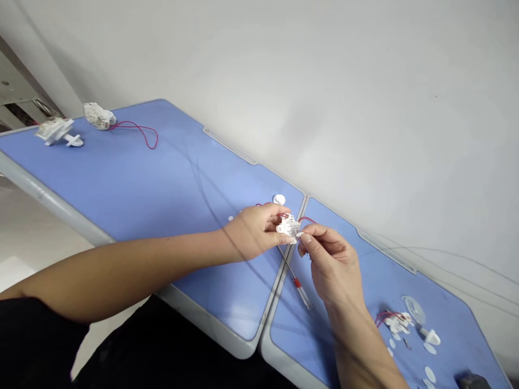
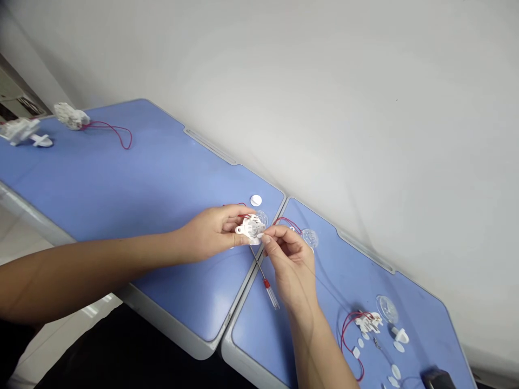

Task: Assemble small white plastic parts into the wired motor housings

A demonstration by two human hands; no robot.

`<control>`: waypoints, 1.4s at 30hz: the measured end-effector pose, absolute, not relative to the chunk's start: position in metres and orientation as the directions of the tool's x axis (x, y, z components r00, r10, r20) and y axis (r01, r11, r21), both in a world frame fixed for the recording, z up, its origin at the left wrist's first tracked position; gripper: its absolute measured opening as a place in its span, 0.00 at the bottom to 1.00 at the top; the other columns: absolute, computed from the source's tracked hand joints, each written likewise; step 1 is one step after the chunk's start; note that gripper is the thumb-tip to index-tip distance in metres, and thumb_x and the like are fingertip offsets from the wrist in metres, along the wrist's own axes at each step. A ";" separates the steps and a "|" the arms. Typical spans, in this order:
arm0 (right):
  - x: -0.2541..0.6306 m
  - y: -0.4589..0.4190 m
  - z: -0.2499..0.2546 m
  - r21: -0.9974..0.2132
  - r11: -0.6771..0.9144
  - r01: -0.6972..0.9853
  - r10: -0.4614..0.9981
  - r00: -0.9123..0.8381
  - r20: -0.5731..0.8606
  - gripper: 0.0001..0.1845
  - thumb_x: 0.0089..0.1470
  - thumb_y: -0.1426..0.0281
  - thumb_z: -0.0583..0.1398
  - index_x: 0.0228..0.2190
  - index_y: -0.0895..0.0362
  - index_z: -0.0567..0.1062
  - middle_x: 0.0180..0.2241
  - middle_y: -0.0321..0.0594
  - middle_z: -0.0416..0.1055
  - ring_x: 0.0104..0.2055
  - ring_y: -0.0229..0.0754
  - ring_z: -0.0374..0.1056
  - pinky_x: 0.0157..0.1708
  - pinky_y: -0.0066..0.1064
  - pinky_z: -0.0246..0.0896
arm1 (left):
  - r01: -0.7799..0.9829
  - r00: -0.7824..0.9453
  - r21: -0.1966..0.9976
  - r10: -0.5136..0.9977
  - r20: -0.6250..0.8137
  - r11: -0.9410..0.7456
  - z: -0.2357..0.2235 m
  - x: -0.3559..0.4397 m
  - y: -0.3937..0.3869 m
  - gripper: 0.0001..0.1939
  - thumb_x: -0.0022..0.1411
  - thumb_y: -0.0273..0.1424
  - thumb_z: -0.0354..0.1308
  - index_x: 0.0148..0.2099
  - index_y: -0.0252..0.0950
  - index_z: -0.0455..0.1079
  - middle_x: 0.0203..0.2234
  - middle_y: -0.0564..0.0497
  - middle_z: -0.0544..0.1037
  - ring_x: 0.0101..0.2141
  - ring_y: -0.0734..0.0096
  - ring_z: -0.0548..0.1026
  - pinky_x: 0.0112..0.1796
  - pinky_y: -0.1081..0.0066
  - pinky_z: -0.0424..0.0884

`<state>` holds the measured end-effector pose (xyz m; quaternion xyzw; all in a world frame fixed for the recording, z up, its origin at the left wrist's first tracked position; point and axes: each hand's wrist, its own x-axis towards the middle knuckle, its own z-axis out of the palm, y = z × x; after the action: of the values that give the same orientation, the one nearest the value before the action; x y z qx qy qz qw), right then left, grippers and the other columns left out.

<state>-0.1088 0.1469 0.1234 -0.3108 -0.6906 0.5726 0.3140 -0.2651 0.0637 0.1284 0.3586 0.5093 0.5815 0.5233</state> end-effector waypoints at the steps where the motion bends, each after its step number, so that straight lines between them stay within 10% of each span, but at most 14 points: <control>1: -0.110 0.144 0.124 -0.981 0.176 0.081 0.801 -0.591 0.095 0.04 0.52 0.67 0.64 0.29 0.53 0.76 0.25 0.32 0.67 0.27 0.34 0.59 0.30 0.29 0.56 | -0.247 -0.195 0.967 0.974 -0.117 0.067 0.128 -0.265 0.064 0.26 0.50 0.20 0.62 0.52 0.29 0.64 0.46 0.39 0.76 0.47 0.62 0.76 0.51 0.60 0.69; 11: -0.115 0.130 0.130 -0.890 0.416 0.188 0.807 -0.528 0.265 0.05 0.54 0.66 0.62 0.27 0.54 0.74 0.28 0.36 0.69 0.31 0.38 0.64 0.31 0.31 0.59 | -0.260 -0.212 0.965 0.973 -0.095 0.038 0.126 -0.266 0.064 0.24 0.50 0.21 0.63 0.51 0.31 0.65 0.43 0.42 0.77 0.44 0.63 0.76 0.49 0.60 0.70; 42: -0.113 0.130 0.124 -0.894 0.409 0.182 0.830 -0.481 0.282 0.04 0.54 0.67 0.61 0.29 0.54 0.74 0.26 0.34 0.69 0.29 0.36 0.63 0.30 0.30 0.58 | -0.244 -0.210 0.966 0.968 -0.135 0.082 0.135 -0.266 0.063 0.26 0.50 0.21 0.64 0.52 0.29 0.64 0.45 0.41 0.76 0.47 0.62 0.76 0.51 0.62 0.69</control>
<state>-0.1127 0.1296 0.1242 -0.3382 -0.7479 0.4255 0.3811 -0.2662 0.0632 0.1346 0.3497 0.5176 0.5805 0.5223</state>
